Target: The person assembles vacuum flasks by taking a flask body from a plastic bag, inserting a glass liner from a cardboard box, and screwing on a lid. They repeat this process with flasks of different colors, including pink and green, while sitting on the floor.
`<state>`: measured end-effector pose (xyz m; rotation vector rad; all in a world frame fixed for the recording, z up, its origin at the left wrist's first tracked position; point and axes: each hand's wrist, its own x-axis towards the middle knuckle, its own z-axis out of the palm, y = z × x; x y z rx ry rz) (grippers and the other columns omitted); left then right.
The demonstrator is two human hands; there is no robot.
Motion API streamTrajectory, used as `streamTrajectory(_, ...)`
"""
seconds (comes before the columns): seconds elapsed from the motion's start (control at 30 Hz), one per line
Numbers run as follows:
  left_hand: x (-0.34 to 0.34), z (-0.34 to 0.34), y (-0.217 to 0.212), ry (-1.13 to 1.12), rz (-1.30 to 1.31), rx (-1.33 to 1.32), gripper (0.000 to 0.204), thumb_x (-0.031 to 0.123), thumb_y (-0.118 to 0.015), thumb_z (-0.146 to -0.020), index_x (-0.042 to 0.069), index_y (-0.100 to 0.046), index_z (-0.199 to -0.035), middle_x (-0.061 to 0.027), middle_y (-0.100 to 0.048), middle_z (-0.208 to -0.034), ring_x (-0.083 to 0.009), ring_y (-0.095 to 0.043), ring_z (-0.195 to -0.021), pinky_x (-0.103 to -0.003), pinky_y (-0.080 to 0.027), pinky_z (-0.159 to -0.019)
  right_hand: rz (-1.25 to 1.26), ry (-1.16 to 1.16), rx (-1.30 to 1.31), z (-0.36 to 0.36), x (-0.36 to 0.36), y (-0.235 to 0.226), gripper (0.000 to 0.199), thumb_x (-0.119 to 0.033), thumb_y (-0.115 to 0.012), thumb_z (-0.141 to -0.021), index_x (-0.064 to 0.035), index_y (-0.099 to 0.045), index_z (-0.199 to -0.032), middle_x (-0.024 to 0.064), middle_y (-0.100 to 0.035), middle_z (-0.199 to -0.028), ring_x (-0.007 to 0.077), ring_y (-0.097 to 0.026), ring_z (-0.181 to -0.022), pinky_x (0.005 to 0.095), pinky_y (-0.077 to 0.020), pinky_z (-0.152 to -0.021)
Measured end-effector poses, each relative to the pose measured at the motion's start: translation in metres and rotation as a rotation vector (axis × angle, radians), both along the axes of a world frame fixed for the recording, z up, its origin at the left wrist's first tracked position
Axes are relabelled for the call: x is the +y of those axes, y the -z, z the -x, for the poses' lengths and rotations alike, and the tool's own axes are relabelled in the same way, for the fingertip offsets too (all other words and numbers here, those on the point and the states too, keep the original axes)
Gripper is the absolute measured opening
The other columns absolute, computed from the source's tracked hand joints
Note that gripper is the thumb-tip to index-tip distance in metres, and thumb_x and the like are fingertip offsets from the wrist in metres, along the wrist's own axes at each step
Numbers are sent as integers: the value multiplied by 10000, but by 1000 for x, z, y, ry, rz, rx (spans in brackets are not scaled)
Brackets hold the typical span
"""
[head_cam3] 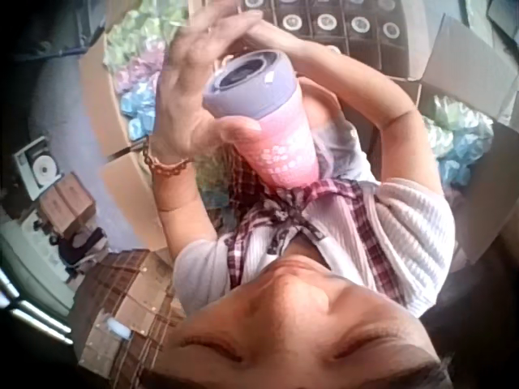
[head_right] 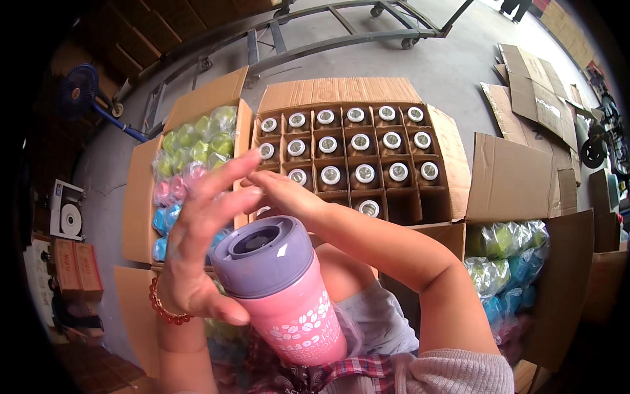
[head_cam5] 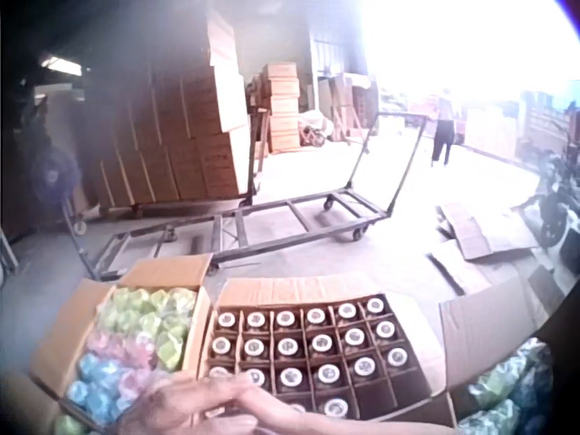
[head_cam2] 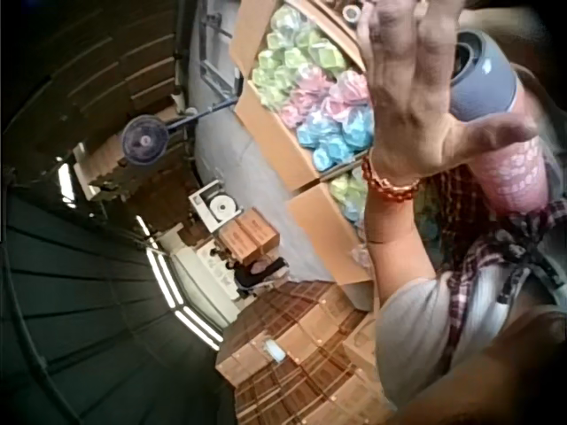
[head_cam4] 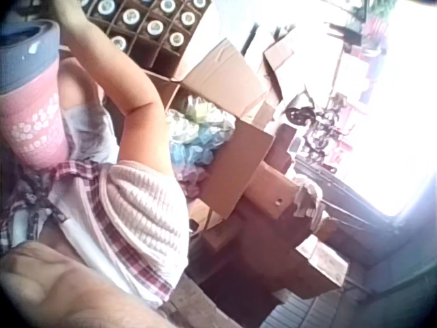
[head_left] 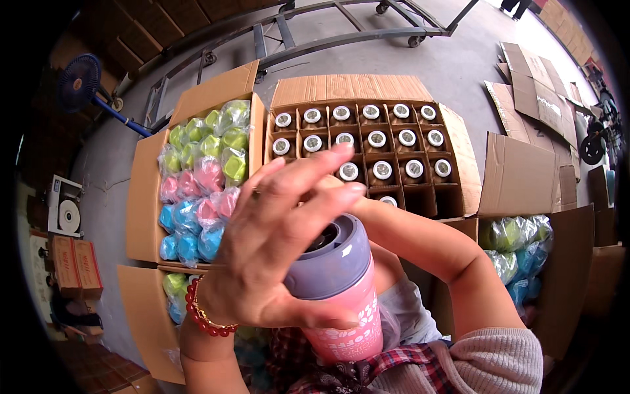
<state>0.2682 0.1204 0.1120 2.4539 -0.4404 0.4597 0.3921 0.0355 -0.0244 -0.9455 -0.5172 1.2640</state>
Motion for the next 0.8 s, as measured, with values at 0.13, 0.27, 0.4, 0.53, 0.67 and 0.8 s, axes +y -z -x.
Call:
streamTrajectory(0.13, 15, 59, 69, -326, 580, 64, 997, 787, -477, -782, 52, -310, -1435, -264, -314, -1466, -355, -341, -1359, -495, -245, -1116, -42, 89, 190, -6, -48, -31, 508, -438, -365, -1001, -23, -523, -1247, 113, -572, -1233, 225, -557, -1114, 393, -414, -980)
streamTrajectory(0.27, -7, 44, 77, -122, 684, -15, 1057, 731, -617, -737, 93, -213, -1477, -286, -158, -1519, -395, -246, -1399, -507, -233, -1126, -199, -43, 243, 17, -47, -54, 557, -485, -367, -979, -14, -510, -1239, 161, -559, -1244, 258, -545, -1154, 399, -379, -1055)
streamTrajectory(0.4, -8, 9, 21, -328, 96, -65, 982, 439, -858, -659, 49, -340, -1397, -235, -414, -1383, -322, -500, -1207, -429, -474, -940, -95, -59, 410, -9, -18, -38, 548, -512, -406, -965, -31, -549, -1185, 100, -617, -1107, 201, -592, -1048, 336, -458, -926)
streamTrajectory(0.53, 22, 12, 51, -603, 667, 131, 462, 208, -676, -885, -21, -504, -1248, -113, -618, -1172, -219, -609, -1028, -343, -468, -934, -15, 74, -374, -57, -20, -1, 372, -364, -493, -996, -21, -593, -1098, 35, -638, -1011, 122, -595, -939, 281, -472, -839)
streamTrajectory(0.67, 48, 27, 124, -698, 1834, -146, 441, 347, -498, -962, 45, -519, -1282, -139, -615, -1192, -264, -615, -1066, -414, -514, -907, 320, 44, -1642, -105, -97, 116, 249, -279, -687, -796, -117, -660, -983, 55, -632, -894, 265, -629, -852, 421, -488, -811)
streamTrajectory(0.8, 45, 35, 180, -154, 2038, 16, 397, 317, -479, -947, 26, -563, -1205, -187, -642, -1128, -310, -654, -975, -483, -564, -806, 513, -252, -1959, -85, -149, 194, 306, -338, -678, -793, -189, -687, -1060, 48, -553, -1247, 271, -364, -1320, 655, -156, -1087)
